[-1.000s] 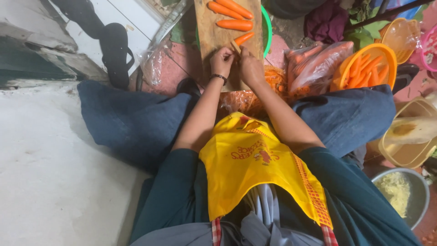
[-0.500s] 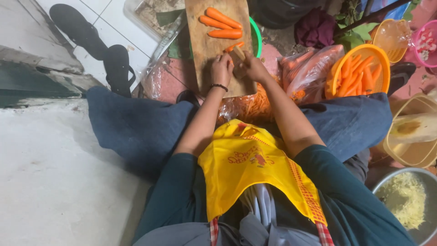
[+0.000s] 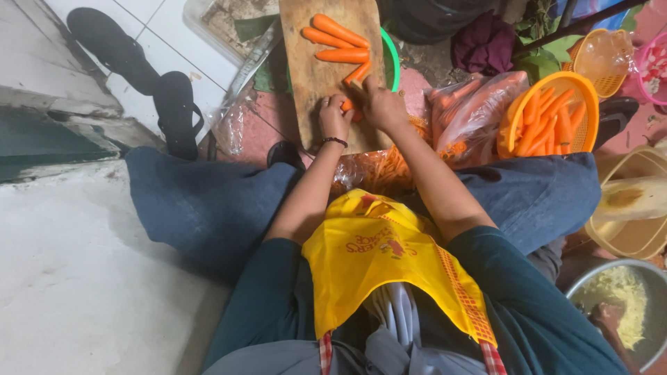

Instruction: Chopping carrots into small pieces on a wooden cutting board while sitting on the floor.

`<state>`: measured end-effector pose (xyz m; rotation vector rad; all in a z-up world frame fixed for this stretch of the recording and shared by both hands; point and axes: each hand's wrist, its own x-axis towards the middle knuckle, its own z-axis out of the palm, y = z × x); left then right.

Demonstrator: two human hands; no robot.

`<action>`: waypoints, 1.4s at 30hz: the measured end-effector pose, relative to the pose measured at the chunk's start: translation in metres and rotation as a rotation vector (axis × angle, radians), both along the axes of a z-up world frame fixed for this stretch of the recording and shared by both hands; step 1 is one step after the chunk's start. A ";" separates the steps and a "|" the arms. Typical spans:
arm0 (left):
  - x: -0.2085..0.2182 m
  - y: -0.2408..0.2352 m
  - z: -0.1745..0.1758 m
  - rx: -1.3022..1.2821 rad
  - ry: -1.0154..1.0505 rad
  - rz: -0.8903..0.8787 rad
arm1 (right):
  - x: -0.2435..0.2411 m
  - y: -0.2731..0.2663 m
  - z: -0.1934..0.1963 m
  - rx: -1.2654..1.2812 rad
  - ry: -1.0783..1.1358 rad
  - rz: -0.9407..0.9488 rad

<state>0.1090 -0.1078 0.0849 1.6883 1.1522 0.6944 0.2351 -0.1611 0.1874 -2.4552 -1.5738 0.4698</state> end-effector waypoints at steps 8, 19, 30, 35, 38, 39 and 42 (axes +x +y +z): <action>0.006 0.000 0.006 0.116 -0.066 0.030 | -0.001 0.002 0.003 0.066 0.057 0.020; 0.004 -0.002 0.008 0.113 -0.019 0.025 | -0.004 0.024 0.001 -0.117 0.035 0.164; 0.004 0.001 0.008 0.083 -0.136 0.079 | 0.003 -0.001 -0.034 0.100 0.041 0.054; 0.010 0.004 -0.008 0.120 -0.071 0.114 | -0.006 0.016 0.009 -0.033 -0.016 0.121; 0.008 0.004 0.000 0.148 -0.049 0.109 | -0.010 0.018 0.020 -0.075 -0.024 0.159; 0.008 0.005 0.002 0.101 -0.044 0.098 | -0.010 0.020 0.021 -0.076 -0.028 0.182; 0.008 0.002 0.001 0.138 -0.051 0.112 | -0.013 0.020 0.009 -0.085 -0.060 0.188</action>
